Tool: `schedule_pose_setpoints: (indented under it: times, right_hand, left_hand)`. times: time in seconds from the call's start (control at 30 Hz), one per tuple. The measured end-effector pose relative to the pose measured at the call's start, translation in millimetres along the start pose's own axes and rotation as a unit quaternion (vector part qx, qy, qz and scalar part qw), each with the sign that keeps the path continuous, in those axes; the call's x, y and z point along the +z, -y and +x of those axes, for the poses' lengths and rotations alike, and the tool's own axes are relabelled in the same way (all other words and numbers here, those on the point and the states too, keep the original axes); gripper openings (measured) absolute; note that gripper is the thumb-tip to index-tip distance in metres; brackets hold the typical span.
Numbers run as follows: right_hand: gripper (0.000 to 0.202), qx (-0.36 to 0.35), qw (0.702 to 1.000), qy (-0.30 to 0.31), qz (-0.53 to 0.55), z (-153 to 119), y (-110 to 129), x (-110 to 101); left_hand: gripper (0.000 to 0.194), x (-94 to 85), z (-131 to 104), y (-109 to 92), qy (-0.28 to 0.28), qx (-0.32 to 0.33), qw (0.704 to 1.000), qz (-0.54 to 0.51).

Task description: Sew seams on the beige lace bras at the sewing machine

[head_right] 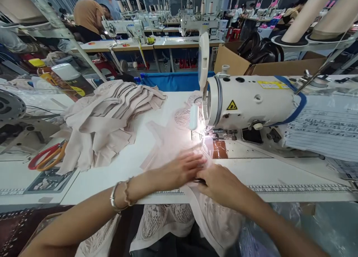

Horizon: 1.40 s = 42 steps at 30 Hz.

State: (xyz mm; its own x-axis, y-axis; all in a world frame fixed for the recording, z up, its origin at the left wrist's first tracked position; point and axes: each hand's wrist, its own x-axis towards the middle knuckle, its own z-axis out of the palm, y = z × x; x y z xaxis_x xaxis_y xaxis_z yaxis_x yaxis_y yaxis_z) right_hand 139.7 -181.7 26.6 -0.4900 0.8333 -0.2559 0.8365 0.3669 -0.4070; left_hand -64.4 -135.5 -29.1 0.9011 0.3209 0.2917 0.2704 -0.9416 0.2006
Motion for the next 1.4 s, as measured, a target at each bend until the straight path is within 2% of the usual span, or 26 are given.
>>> schedule_pose_setpoints:
  times: [0.07,0.1,0.13,0.2,0.3,0.37,0.43,0.5,0.57,0.67,0.73,0.87,1.13,1.27,1.4]
  right_hand:
    - [0.025,-0.050,0.998,0.031,0.023,-1.8,-19.1,-19.4]
    - [0.029,-0.050,0.998,0.042,0.018,-1.7,-31.1,-27.0]
    - [0.033,-0.031,0.999,0.028,-0.005,-0.4,-43.7,-32.1]
    - [0.028,0.017,0.996,-0.056,-0.063,6.5,-65.8,-33.3]
    - [0.020,0.071,0.971,-0.215,-0.074,25.8,-81.1,-16.3]
    - [0.021,0.115,0.954,-0.276,-0.034,40.5,-80.0,-0.6]
    - [0.022,0.152,0.941,-0.301,-0.005,52.2,-75.5,11.8]
    - [0.025,0.163,0.936,-0.313,0.001,58.6,-72.0,18.9]
    - [0.025,0.154,0.934,-0.322,-0.001,59.8,-70.8,22.3]
    - [0.022,0.131,0.933,-0.336,-0.006,56.3,-71.4,27.3]
    - [0.017,0.119,0.934,-0.337,-0.012,53.8,-72.4,32.5]
    - [0.006,0.096,0.936,-0.335,-0.047,52.2,-75.2,43.3]
    - [0.027,-0.061,0.897,-0.395,-0.187,50.3,-69.3,38.4]
    - [0.041,-0.072,0.894,-0.382,-0.220,48.0,-70.5,40.2]
    - [0.043,-0.061,0.902,-0.366,-0.220,46.6,-75.2,45.4]
  left_hand:
    - [0.031,10.1,19.4,-11.4,0.041,0.007,0.999,0.009]
    - [0.037,14.2,26.0,-13.8,0.043,-0.013,0.999,0.016]
    - [0.043,17.7,30.4,-14.0,0.039,-0.037,0.998,0.021]
    - [0.053,22.8,34.1,-9.5,0.024,-0.070,0.997,0.019]
    - [0.049,25.4,35.4,5.1,0.006,-0.050,0.999,-0.021]
    - [0.033,25.2,38.6,15.1,-0.004,-0.063,0.997,-0.052]
    - [0.028,25.7,43.6,21.7,-0.017,-0.119,0.991,-0.056]
    - [0.025,28.4,47.5,23.4,-0.032,-0.174,0.984,-0.012]
    - [0.029,32.6,48.1,20.7,-0.044,-0.186,0.979,0.065]
    - [0.049,38.0,44.4,13.5,-0.051,-0.134,0.974,0.173]
    - [0.050,39.5,42.5,10.1,-0.045,-0.094,0.972,0.211]
    - [0.043,37.8,44.1,10.5,-0.015,-0.085,0.978,0.190]
    - [0.044,25.8,44.0,19.2,-0.017,-0.092,0.987,0.134]
    - [0.050,26.0,43.8,21.4,-0.013,-0.106,0.987,0.121]
    - [0.058,27.9,44.1,22.3,-0.011,-0.116,0.987,0.115]
